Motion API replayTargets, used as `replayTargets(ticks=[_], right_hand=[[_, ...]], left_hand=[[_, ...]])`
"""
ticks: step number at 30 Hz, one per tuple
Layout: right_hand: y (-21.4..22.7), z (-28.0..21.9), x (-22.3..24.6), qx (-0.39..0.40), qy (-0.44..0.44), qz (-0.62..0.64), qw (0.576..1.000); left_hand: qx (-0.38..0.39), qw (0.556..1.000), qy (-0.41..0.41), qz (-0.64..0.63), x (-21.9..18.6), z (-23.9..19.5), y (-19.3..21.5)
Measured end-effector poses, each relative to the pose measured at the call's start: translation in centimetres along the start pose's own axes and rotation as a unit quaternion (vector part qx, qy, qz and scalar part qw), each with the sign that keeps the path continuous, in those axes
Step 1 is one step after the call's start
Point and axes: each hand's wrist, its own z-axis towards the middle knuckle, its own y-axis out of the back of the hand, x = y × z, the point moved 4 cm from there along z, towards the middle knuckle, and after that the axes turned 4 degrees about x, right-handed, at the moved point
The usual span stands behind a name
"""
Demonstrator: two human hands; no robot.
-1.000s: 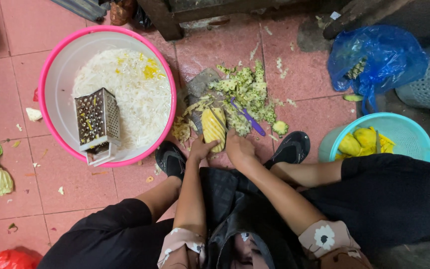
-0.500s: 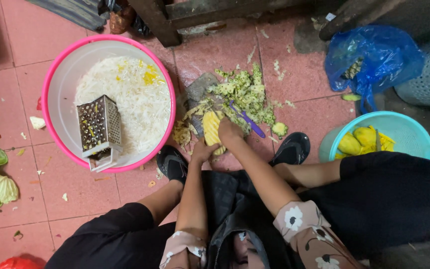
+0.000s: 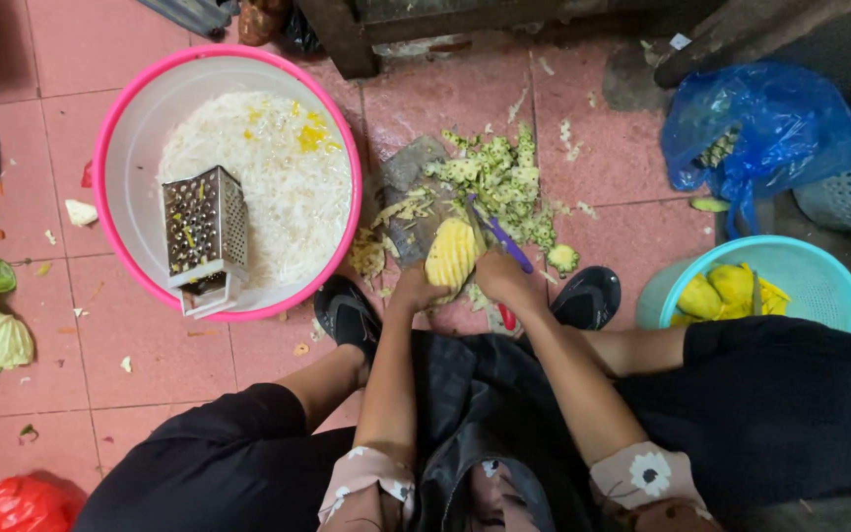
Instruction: The person is shredding a yellow fruit, likely a mango or papaya, using a small purple-handled shredding knife while sitting on the floor.
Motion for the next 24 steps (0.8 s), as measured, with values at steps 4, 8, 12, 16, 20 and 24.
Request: replayTargets(ticks=[4,8,12,16,20,24], right_hand=[[4.0,-8.1,1.0,-0.011,-0.011,0.352,0.936],[3.7,-8.2,-0.1,-0.026,-0.026,0.452,0.891],[3.1,-9.0,-0.4,-0.004,-0.044,0.494,0.868],[3.4,-9.7,-0.1,0.009,-0.040,0.520,0.853],[3.6,-9.7,0.0,0.032,-0.023,0.553,0.832],[3.6,-9.9,0.2,0.038,-0.022,0.579,0.814]], left_hand=[[-0.001,1.000,0.000,-0.028,-1.3,-1.5,0.7],[-0.004,0.998,0.009,-0.066,-2.6,-3.1,2.0],[-0.011,0.997,0.020,-0.070,-1.2,-1.8,1.5],[-0.015,0.997,0.019,-0.072,-1.3,-1.8,1.3],[-0.019,0.997,0.008,-0.071,-0.8,-1.4,0.9],[-0.030,0.996,0.000,-0.079,-0.4,-1.0,0.8]])
